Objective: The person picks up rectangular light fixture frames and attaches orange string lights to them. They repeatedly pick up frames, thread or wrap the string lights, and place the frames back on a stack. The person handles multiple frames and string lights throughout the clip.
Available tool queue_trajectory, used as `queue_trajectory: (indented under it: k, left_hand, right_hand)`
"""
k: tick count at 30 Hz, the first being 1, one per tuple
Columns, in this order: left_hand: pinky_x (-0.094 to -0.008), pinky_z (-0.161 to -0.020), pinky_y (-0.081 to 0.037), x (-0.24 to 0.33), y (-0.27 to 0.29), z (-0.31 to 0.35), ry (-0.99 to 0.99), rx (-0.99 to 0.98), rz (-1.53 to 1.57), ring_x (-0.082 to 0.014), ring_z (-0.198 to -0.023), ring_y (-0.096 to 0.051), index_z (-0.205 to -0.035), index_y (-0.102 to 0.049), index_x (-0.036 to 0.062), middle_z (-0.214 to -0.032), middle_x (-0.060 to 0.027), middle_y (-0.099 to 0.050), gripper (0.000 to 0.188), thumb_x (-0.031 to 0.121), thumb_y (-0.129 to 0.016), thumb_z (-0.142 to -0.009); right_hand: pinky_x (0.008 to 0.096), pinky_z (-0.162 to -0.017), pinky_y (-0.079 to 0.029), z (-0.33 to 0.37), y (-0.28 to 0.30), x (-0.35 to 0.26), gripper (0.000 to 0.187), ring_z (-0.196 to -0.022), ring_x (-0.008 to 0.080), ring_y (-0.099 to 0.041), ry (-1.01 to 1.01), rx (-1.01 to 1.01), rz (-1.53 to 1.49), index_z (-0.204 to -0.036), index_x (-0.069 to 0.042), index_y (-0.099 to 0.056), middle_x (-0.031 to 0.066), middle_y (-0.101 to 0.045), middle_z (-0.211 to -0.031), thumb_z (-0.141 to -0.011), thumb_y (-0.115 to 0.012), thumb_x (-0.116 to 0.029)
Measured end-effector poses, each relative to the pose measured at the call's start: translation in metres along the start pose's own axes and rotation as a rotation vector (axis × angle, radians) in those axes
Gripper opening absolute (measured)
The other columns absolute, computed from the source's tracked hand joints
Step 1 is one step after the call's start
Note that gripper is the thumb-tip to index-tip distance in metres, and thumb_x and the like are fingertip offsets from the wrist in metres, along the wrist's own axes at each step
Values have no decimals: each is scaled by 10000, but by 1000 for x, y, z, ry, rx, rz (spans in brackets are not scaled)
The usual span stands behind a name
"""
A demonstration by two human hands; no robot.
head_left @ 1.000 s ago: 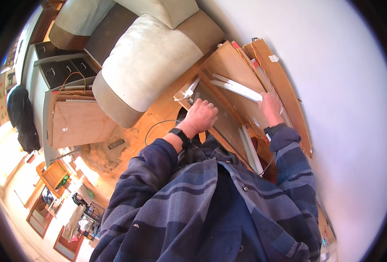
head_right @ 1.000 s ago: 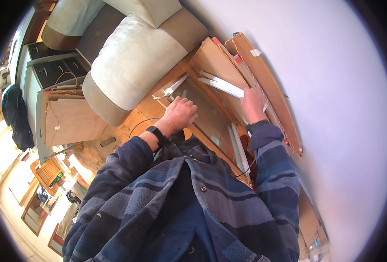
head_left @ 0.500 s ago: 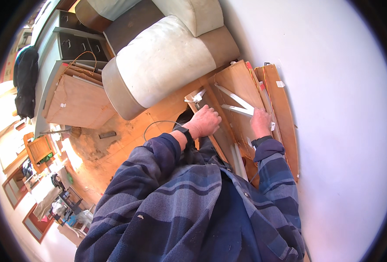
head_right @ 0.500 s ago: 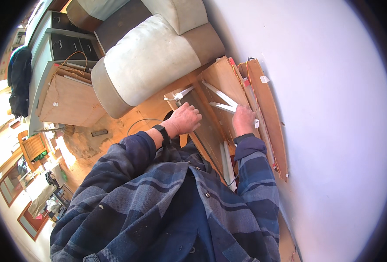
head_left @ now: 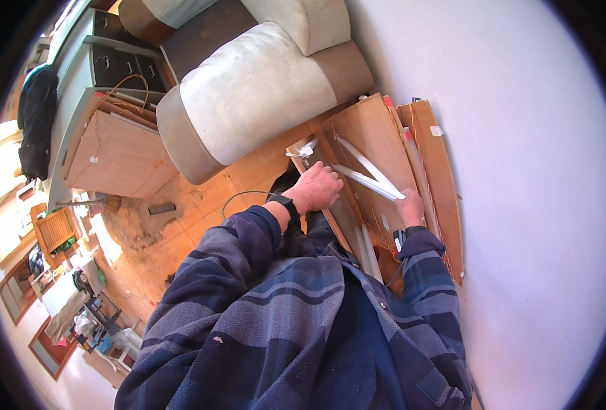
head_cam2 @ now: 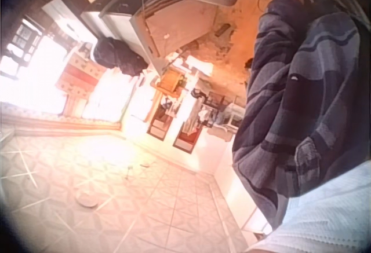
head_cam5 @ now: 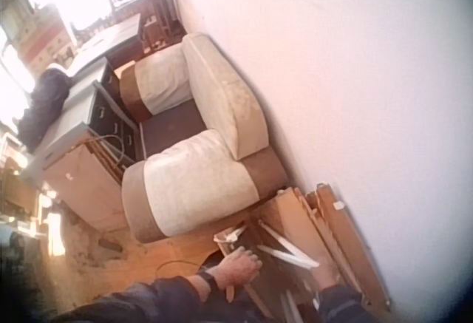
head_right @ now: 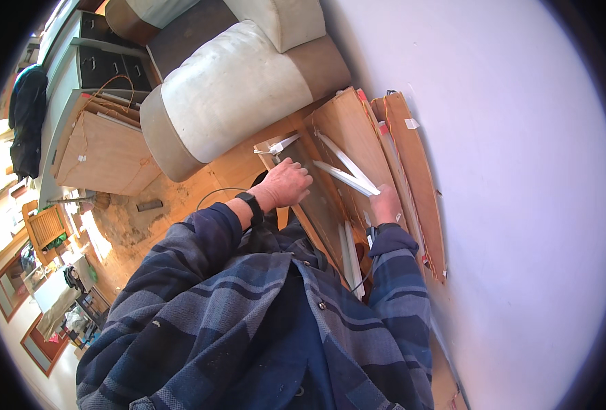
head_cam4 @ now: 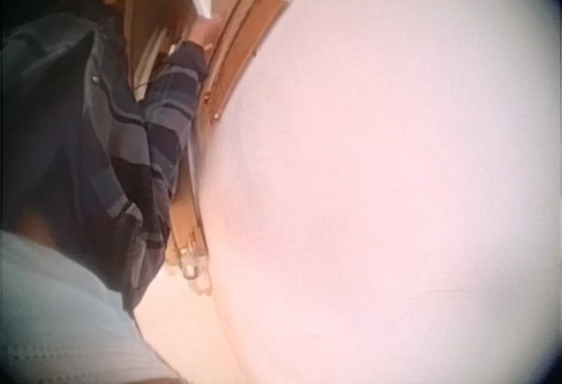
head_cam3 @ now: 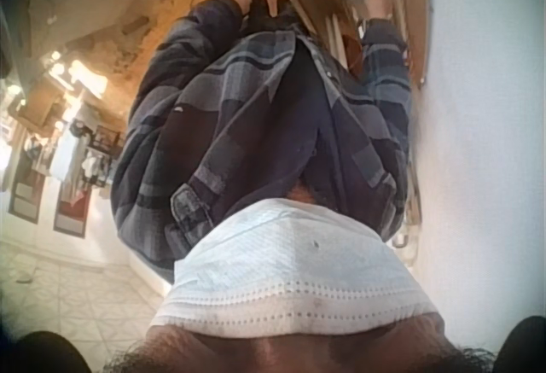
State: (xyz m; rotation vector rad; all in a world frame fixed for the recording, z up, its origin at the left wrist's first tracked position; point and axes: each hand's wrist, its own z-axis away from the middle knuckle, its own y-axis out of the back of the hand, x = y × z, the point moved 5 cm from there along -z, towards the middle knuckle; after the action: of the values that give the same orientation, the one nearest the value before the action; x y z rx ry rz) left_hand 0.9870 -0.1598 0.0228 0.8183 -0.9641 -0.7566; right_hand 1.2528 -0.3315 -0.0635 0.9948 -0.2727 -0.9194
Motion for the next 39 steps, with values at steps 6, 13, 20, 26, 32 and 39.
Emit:
queue_trajectory:
  k: [6, 13, 20, 26, 32, 39]
  left_hand:
    - [-421, -928, -459, 0, -7, -4, 47, -175, -1, -278, -1067, -652, -998, -716, 119, -1028, -83, -704, 256, 348, -679, -891]
    - [-476, -975, -476, 1, -12, -9, 89, -314, 85, -328, -1141, -640, -1158, -680, 83, -1142, -128, -694, 402, 331, -737, -846]
    - [-541, -999, -478, 14, -22, -19, 128, -334, 257, -391, -1206, -628, -1417, -516, 82, -1182, -185, -686, 662, 301, -756, -840]
    - [-554, -1007, -470, 20, -31, -18, 74, -461, 340, -386, -1193, -643, -1447, -509, 119, -1225, -193, -692, 679, 309, -756, -844]
    - [-508, -900, -536, 11, -39, -20, 100, -348, 353, -370, -1067, -695, -1329, -604, 117, -1095, -186, -731, 507, 232, -724, -850]
    - [-485, -826, -539, 10, -42, -14, 151, -173, 246, -361, -989, -707, -1143, -613, 81, -1002, -157, -736, 253, 150, -650, -902]
  right_hand:
    - [508, -841, -553, 11, -16, -18, 263, -985, 412, -703, -39, -121, 36, -987, -37, -734, 231, -730, -1007, -792, -714, -212]
    - [467, -902, -552, 15, -45, -53, 434, -1074, 411, -696, -50, -437, -53, -1232, -2, -595, 306, -691, -1151, -853, -672, -198]
    - [388, -489, -490, 56, -64, -95, 517, -600, 222, -630, -209, -743, -734, -1267, 14, -478, 133, -637, -864, -858, -696, -214]
    - [341, -512, -487, 63, -83, -135, 403, -670, 187, -645, -169, -718, -1038, -1183, 18, -590, 112, -669, -905, -884, -729, -213]
    - [290, -763, -496, 72, -79, -142, 308, -905, 124, -627, -172, -654, -1220, -1224, -14, -643, 57, -676, -1021, -937, -673, -124]
    - [288, -733, -494, 84, -63, -150, 366, -881, 147, -632, -135, -624, -1466, -1275, -13, -603, 43, -661, -1012, -923, -661, -92]
